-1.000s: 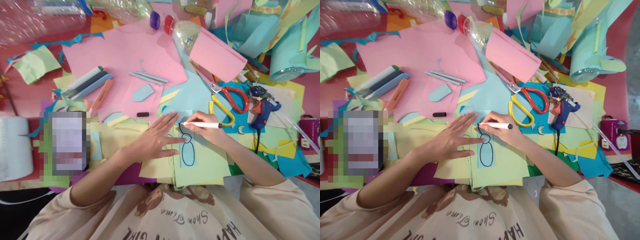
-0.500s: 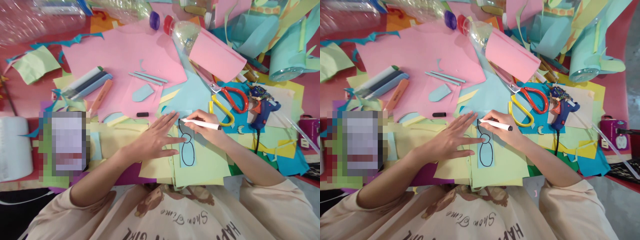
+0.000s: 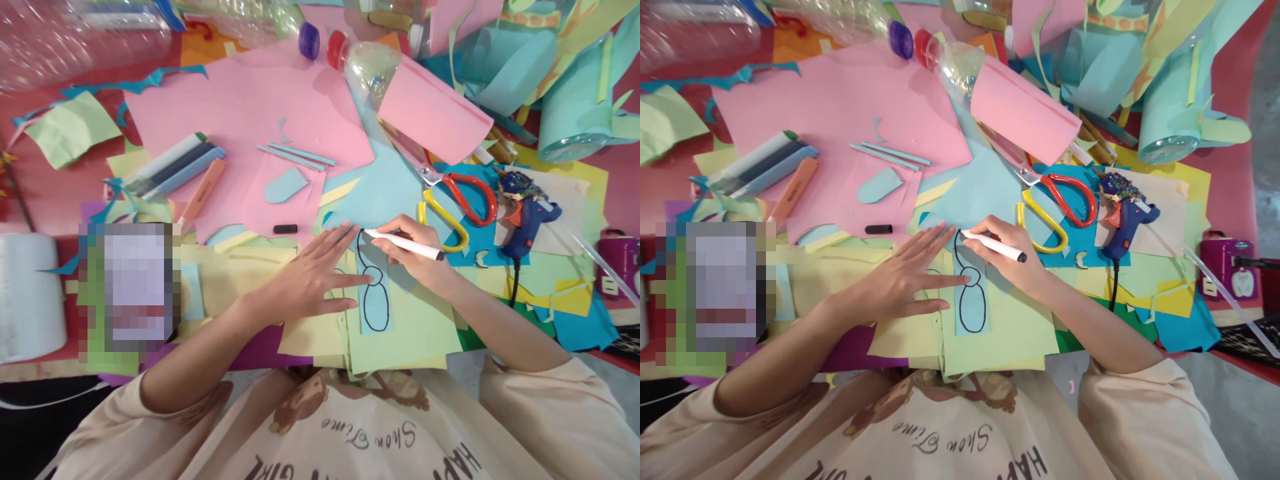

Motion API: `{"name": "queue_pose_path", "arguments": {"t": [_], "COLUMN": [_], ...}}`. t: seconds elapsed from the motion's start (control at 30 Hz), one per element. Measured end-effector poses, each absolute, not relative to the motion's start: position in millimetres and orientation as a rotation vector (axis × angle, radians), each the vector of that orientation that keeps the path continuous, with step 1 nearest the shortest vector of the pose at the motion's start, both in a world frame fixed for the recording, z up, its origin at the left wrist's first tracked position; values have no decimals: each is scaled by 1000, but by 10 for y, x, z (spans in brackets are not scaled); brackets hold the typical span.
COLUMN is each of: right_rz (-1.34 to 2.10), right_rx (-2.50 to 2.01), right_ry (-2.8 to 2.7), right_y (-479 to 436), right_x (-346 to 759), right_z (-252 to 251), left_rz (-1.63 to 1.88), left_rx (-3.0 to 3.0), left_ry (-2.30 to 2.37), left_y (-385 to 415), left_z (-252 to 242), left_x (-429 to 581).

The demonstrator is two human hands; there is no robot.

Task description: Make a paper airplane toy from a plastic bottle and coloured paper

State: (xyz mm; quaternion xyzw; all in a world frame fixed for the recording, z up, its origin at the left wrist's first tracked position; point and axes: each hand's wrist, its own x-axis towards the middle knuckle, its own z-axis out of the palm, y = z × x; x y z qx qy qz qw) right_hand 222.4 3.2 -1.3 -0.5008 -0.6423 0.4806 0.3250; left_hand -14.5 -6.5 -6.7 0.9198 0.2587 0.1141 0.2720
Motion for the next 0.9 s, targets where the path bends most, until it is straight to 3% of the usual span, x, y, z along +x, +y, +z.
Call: {"name": "queue_pose_path", "arguments": {"t": [0.9], "right_rz": [1217], "right_rx": [-1431], "right_ry": [-1583], "right_y": [16], "right_x": [2241], "right_z": [37], "left_rz": [294], "left_rx": [2447], "left_ry": [721], "left_y": [-69], "left_z": [-59], "left_x": [-150]}}
